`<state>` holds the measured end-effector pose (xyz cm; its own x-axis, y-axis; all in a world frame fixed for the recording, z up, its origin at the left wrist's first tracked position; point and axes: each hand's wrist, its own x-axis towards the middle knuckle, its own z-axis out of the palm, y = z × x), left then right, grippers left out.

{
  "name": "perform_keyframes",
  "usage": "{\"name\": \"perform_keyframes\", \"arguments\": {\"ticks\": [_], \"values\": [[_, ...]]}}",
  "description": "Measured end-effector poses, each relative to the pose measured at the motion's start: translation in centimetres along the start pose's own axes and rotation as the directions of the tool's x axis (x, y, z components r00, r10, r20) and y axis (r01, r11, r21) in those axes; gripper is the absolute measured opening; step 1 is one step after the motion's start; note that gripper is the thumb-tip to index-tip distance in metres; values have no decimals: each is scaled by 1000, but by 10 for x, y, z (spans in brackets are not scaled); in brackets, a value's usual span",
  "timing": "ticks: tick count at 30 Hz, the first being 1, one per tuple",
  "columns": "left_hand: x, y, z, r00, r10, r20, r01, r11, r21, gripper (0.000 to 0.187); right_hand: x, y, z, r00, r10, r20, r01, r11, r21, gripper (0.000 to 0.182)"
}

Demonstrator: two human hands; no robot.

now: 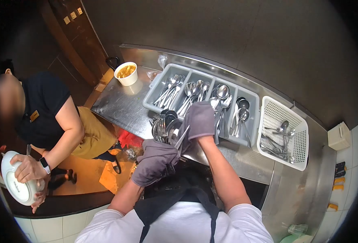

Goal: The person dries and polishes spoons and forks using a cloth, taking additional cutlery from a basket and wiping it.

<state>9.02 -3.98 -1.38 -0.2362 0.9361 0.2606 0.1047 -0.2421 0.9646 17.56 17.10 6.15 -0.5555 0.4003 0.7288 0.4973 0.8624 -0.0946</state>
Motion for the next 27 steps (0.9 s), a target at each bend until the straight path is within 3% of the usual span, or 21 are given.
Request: {"name": "perform_keyframes", "arguments": {"ticks": [1,2,4,5,6,8,9,11,12,14,15,16,18,19,21,24,25,26,27], "values": [[-3,-21,0,998,-19,-60,7,982,-189,21,0,-4,2,923,356,145,-382,892,240,11],[7,19,-5,998,65,-2,-64,987,146,23,4,-13,-3,887,375,271,-429,885,180,10],[39,112,-7,985,-26,172,-63,869,492,23,14,-38,-19,761,411,502,-497,867,42,11],[47,134,-6,967,-89,239,-87,765,638,24,-4,-50,-4,819,444,362,-400,896,-194,12],[45,117,-4,991,21,135,-96,810,578,24,2,-65,-18,879,283,383,-7,812,-584,13],[39,71,-3,972,210,-103,-141,877,459,24,-20,-50,9,808,52,586,-18,998,-64,10],[42,76,1,916,364,-168,-238,831,503,26,-27,-46,16,836,-2,549,-18,999,30,9],[46,72,1,949,242,-201,-120,868,482,25,-33,-43,18,885,-88,457,-12,977,211,7],[49,71,0,960,182,-214,-63,882,468,24,-33,-37,20,873,-28,486,-106,963,246,6],[57,103,8,942,321,-102,-157,687,710,15,-8,-33,1,826,82,557,-297,904,307,6],[61,115,7,928,371,-32,-197,562,803,11,15,-37,-19,711,213,671,-513,809,287,9],[64,115,-1,959,278,57,-234,660,714,9,24,-37,-28,682,216,699,-544,788,288,10],[65,102,-14,967,144,211,-233,831,504,8,18,-32,-28,796,-174,580,-67,927,369,12],[65,94,-16,961,90,263,-194,895,402,8,15,-30,-27,793,-349,500,150,906,395,14],[57,77,-14,962,13,272,-79,969,233,8,9,-31,-27,838,-387,384,249,898,362,17],[48,63,-9,981,0,193,-91,881,463,8,7,-28,-25,971,-171,164,115,944,308,7],[49,72,-4,989,-105,100,82,976,203,7,8,-26,-27,985,-33,168,-40,910,413,9],[51,90,4,972,-232,40,235,968,-88,7,8,-22,-30,977,103,188,-187,840,510,11],[51,105,10,930,-368,20,348,859,-377,8,10,-17,-34,947,231,222,-319,738,595,13]]}}
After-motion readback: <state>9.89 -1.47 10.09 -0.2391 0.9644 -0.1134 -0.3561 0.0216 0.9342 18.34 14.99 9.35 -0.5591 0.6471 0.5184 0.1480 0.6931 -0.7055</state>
